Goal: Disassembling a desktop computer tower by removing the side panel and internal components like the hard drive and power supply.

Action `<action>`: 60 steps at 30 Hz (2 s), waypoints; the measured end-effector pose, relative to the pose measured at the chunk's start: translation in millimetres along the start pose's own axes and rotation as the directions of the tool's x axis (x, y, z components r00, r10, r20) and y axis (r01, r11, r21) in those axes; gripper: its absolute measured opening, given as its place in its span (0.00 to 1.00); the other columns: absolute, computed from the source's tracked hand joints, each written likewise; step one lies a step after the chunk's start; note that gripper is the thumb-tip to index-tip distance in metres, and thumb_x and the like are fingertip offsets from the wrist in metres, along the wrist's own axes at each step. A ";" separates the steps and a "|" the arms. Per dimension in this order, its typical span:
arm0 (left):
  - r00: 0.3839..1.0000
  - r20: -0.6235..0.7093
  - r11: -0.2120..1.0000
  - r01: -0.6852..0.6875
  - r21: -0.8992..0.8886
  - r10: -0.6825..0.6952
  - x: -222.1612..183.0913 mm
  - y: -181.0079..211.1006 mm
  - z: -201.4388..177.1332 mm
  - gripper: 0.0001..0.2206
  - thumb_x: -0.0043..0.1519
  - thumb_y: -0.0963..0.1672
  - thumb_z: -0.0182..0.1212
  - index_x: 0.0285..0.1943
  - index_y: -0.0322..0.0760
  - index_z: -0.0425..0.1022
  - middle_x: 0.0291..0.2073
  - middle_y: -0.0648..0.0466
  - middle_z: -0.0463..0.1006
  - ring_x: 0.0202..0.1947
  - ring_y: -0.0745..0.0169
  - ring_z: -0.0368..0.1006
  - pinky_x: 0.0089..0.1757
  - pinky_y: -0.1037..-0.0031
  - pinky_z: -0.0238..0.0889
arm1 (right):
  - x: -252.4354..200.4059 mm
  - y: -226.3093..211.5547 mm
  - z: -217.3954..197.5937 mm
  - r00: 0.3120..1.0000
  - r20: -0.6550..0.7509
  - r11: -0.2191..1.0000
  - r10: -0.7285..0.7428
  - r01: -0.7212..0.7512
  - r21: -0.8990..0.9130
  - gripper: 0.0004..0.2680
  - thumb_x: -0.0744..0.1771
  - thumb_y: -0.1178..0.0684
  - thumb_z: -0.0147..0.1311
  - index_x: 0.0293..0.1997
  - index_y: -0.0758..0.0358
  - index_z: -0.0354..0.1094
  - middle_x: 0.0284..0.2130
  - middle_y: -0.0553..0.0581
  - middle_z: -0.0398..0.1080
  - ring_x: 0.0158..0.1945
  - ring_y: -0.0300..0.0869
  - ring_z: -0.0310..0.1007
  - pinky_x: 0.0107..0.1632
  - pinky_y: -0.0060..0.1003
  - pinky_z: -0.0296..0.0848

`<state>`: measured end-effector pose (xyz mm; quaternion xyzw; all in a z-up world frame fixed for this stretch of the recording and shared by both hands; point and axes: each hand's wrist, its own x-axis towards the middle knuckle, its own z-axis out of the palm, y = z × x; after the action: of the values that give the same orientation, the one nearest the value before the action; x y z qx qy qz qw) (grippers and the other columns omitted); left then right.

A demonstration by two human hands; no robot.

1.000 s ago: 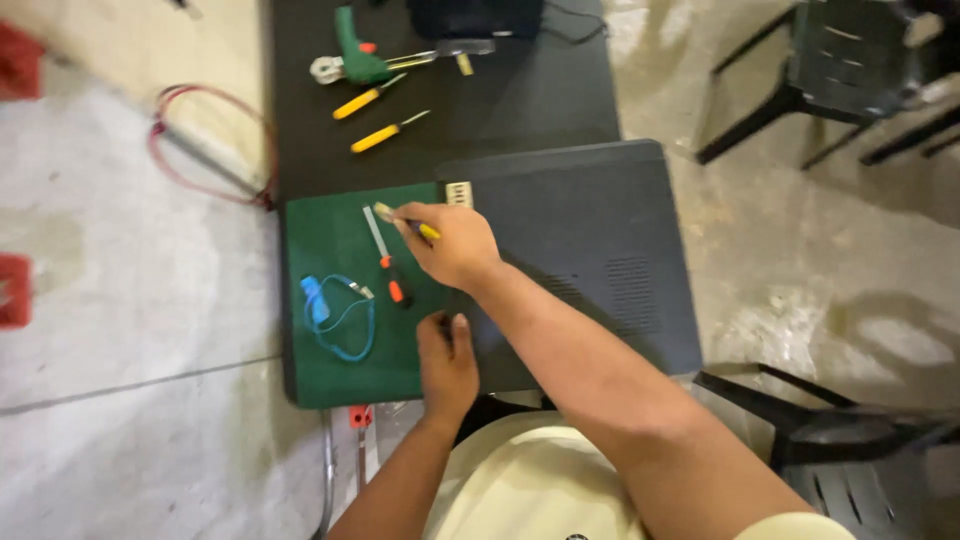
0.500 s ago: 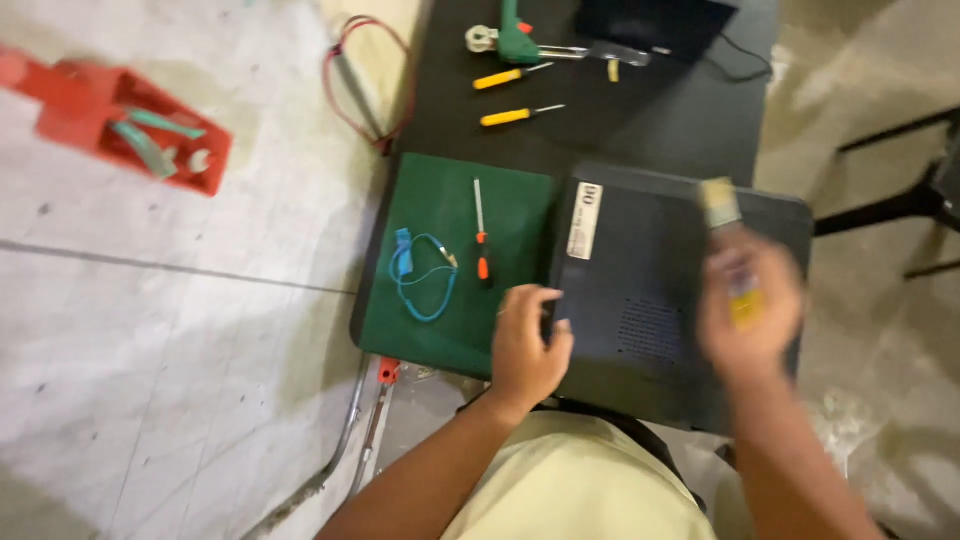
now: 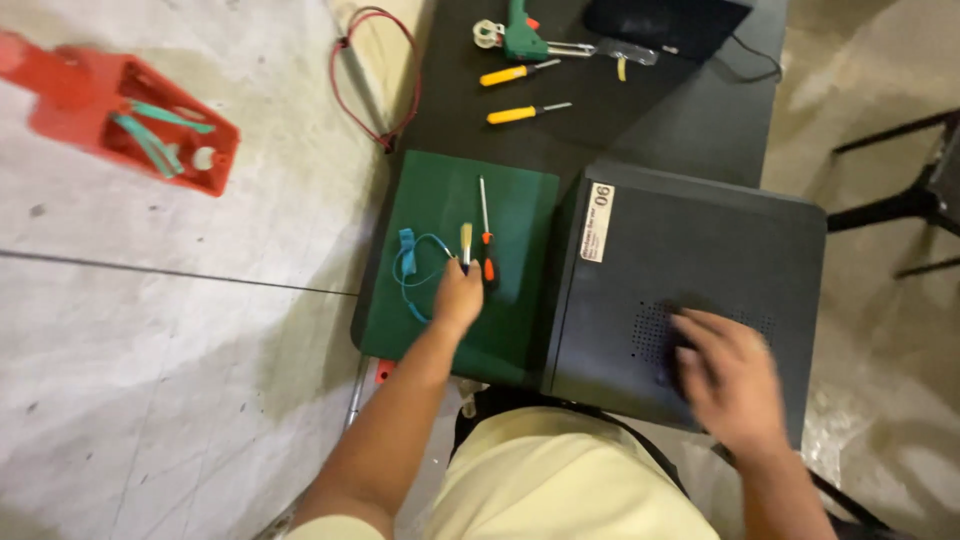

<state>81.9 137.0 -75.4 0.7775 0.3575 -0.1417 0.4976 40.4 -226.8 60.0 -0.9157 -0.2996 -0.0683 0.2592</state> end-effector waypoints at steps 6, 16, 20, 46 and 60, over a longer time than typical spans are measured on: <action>0.977 -0.047 0.939 -0.185 0.291 0.207 47.7 25.0 3.1 0.31 0.70 0.47 0.46 0.80 0.30 0.44 0.66 0.37 0.64 0.60 0.35 0.68 0.53 0.48 0.67 | -100.1 10.2 -14.2 0.896 -0.196 0.888 0.398 -0.429 -0.162 0.13 0.71 0.59 0.53 0.63 0.67 0.72 0.59 0.67 0.70 0.60 0.61 0.69 0.64 0.55 0.66; 0.913 0.102 0.533 -0.319 0.784 0.396 53.4 22.5 23.6 0.33 0.63 0.52 0.59 0.76 0.40 0.55 0.50 0.47 0.76 0.45 0.41 0.79 0.45 0.45 0.69 | -105.1 -27.1 37.4 0.852 -0.351 0.849 0.390 -0.480 -0.222 0.13 0.68 0.54 0.53 0.60 0.57 0.73 0.61 0.61 0.67 0.65 0.61 0.64 0.68 0.57 0.58; 0.907 0.072 0.612 -0.336 0.716 0.415 58.0 11.7 28.0 0.31 0.62 0.51 0.53 0.76 0.45 0.54 0.44 0.50 0.79 0.44 0.39 0.81 0.44 0.41 0.70 | -116.5 -11.6 73.7 0.838 -0.431 0.813 0.334 -0.488 -0.318 0.16 0.72 0.44 0.40 0.65 0.50 0.69 0.64 0.57 0.62 0.68 0.59 0.54 0.69 0.57 0.44; 0.438 0.461 0.311 -0.892 0.328 0.772 -250.2 11.6 51.5 0.09 0.64 0.52 0.58 0.41 0.51 0.79 0.38 0.59 0.78 0.37 0.50 0.80 0.38 0.61 0.73 | -219.2 -94.8 67.6 0.683 0.354 0.344 0.638 -0.665 0.662 0.07 0.68 0.53 0.56 0.50 0.54 0.75 0.24 0.55 0.73 0.29 0.41 0.68 0.36 0.39 0.69; -0.086 0.745 -0.342 -0.919 0.198 0.662 -156.2 62.0 48.7 0.33 0.57 0.48 0.73 0.74 0.48 0.66 0.73 0.45 0.58 0.76 0.40 0.51 0.70 0.47 0.39 | -233.4 -149.4 95.9 0.481 0.271 0.219 0.834 -0.739 0.637 0.12 0.68 0.51 0.53 0.59 0.55 0.71 0.32 0.72 0.76 0.36 0.61 0.77 0.46 0.55 0.74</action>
<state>21.7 14.1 33.7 0.8571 -0.4989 0.0121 0.1281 -239.1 -194.6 -22.8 -0.7640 0.2216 0.1285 0.5921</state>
